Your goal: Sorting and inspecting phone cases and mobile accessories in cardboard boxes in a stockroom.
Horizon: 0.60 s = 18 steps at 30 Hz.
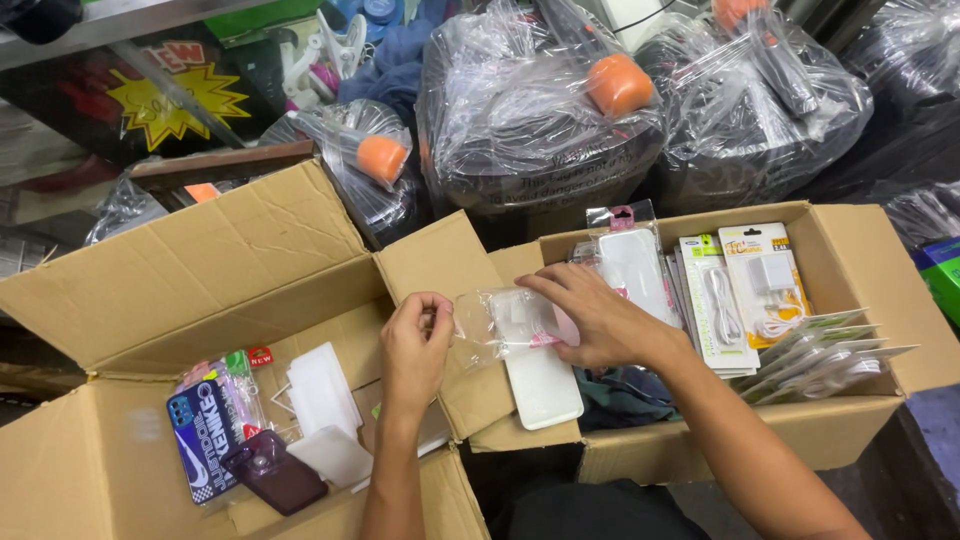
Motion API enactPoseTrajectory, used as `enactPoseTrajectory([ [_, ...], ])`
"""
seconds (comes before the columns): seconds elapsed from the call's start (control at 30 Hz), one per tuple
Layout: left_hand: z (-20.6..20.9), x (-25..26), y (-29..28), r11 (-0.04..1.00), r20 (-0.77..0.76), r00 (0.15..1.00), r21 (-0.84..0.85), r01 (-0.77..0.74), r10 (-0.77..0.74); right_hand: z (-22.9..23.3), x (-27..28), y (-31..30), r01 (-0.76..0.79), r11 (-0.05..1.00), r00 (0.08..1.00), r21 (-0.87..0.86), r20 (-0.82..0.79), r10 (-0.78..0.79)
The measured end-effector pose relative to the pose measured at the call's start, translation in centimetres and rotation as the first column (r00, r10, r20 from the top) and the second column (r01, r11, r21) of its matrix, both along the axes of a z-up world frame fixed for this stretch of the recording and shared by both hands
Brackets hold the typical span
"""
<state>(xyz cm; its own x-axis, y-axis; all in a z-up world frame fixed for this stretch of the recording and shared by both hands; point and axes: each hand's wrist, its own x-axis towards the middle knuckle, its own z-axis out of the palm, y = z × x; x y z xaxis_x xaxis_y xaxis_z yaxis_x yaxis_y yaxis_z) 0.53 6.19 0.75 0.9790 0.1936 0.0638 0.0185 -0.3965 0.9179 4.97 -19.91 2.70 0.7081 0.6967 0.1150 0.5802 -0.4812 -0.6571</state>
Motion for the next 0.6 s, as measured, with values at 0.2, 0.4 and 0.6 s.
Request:
enactPoseTrajectory([
  [0.2, -0.3, 0.5, -1.0, 0.958, -0.21, 0.97, -0.231, -0.171, 0.123, -0.8, 0.6, -1.3, 0.067, 0.998, 0.997, 0.02, 0.044, -0.068],
  [0.4, -0.1, -0.7, -3.1, 0.98, -0.23, 0.973, 0.196, 0.014, 0.032, -2.4, 0.4, -3.2, 0.16, 0.981, 0.985, 0.109, -0.088, -0.151],
  [0.6, 0.1, 0.3, -4.9, 0.922, -0.169, 0.984, 0.387, 0.024, 0.046, -4.0, -0.4, -3.0, 0.166, 0.984, 0.948, 0.068, -0.287, -0.14],
])
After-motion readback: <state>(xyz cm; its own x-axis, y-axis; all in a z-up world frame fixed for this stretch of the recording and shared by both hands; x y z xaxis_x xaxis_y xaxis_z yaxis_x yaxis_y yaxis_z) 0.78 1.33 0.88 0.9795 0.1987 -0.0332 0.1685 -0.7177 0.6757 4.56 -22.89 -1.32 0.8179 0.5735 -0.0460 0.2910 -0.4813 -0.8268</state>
